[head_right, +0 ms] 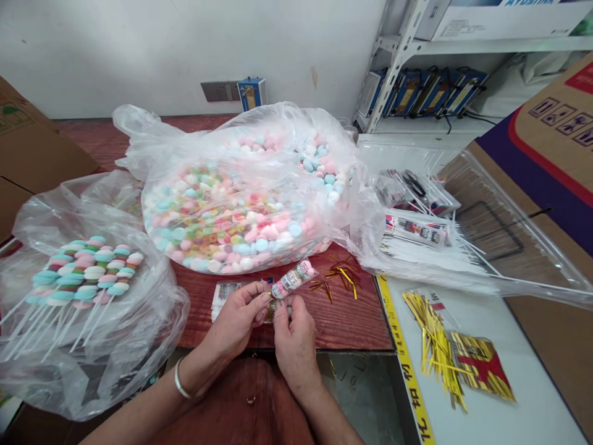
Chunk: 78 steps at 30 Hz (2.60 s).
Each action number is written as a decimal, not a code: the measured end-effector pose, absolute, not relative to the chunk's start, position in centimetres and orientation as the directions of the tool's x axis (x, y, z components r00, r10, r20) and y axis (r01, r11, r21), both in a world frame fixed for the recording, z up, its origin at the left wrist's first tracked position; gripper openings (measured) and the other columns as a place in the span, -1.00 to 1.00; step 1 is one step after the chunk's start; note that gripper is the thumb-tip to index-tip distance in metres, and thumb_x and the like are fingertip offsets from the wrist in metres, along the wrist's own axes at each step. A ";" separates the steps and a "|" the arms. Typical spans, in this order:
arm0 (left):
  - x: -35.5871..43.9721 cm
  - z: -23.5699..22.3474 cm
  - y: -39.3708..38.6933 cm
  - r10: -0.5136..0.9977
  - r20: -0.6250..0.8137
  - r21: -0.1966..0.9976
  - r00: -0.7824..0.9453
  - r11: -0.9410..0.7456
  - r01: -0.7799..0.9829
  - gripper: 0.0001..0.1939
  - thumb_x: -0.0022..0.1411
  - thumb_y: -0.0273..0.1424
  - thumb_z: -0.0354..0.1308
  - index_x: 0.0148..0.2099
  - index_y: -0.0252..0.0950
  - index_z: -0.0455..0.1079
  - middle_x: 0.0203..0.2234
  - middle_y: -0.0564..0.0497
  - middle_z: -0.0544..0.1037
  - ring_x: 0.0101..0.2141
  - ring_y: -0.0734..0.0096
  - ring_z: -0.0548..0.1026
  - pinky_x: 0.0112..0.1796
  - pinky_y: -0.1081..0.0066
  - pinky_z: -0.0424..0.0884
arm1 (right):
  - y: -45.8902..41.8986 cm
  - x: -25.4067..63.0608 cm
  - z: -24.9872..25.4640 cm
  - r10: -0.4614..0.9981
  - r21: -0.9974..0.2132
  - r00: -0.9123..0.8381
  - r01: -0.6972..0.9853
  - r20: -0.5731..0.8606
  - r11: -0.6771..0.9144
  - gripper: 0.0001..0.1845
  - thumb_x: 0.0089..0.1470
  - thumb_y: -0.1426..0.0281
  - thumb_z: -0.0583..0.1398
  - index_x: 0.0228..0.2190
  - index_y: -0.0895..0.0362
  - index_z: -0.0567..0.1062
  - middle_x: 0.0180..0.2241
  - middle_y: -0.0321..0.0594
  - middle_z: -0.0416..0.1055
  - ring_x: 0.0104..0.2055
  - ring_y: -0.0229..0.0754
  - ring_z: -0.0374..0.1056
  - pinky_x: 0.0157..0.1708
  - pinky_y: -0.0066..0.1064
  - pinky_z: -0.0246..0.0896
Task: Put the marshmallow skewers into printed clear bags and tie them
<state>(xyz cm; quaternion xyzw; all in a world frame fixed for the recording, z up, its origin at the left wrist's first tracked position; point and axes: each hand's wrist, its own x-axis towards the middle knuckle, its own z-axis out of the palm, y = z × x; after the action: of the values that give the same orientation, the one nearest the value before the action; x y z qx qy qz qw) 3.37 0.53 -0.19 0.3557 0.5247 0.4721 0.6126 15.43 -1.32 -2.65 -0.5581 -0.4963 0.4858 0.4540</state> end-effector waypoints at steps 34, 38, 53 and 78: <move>3.4 -1.0 0.1 0.952 0.302 0.796 0.053 -0.282 0.535 -0.75 0.39 -0.45 -0.06 -0.06 -0.30 0.44 -0.31 -0.04 0.60 -0.32 0.37 0.53 -0.27 0.42 0.40 | -0.3 15.5 -0.9 0.996 -0.966 0.071 0.259 0.045 0.025 -0.79 0.22 0.26 0.15 -0.38 0.12 0.46 -0.37 -0.24 0.48 -0.32 -0.15 0.36 -0.27 -0.36 0.23; 3.5 -0.6 0.2 0.980 0.168 0.921 0.104 -0.194 0.338 -0.69 0.41 -0.40 -0.05 0.06 -0.27 0.44 -0.17 -0.07 0.61 -0.21 0.34 0.53 -0.15 0.37 0.42 | -0.3 16.0 -0.4 0.991 -0.956 0.073 0.281 0.113 0.088 -0.81 0.22 0.32 0.13 -0.42 0.11 0.44 -0.43 -0.28 0.42 -0.37 -0.19 0.32 -0.34 -0.40 0.20; 0.9 1.6 0.7 0.815 0.162 0.791 0.556 -0.444 0.420 -0.53 0.22 -0.69 0.00 -0.04 -0.10 0.55 0.39 0.01 0.05 0.37 0.15 -0.01 0.29 -0.08 -0.04 | -2.0 20.2 3.5 0.963 -0.862 -0.150 0.430 0.223 0.267 -0.76 0.16 0.38 0.19 -0.55 0.08 0.41 -0.54 -0.33 0.31 -0.48 -0.24 0.23 -0.46 -0.43 0.09; -0.7 3.8 -1.7 0.921 0.050 0.946 0.387 -0.167 0.276 -0.65 0.29 -0.23 0.12 0.07 -0.18 0.50 0.32 -0.13 0.24 0.32 -0.04 0.13 0.22 -0.06 0.16 | -2.6 18.3 5.0 0.870 -0.860 -0.403 0.294 0.283 0.416 -0.81 0.22 0.43 0.15 -0.45 0.06 0.45 -0.47 -0.28 0.39 -0.43 -0.21 0.31 -0.42 -0.42 0.21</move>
<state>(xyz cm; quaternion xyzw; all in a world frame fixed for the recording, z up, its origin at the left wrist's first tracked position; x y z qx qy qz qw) -0.72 -1.65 3.79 0.6843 0.4373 0.3397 0.4744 18.34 -2.58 4.96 -0.3889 -0.7487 0.3752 0.3838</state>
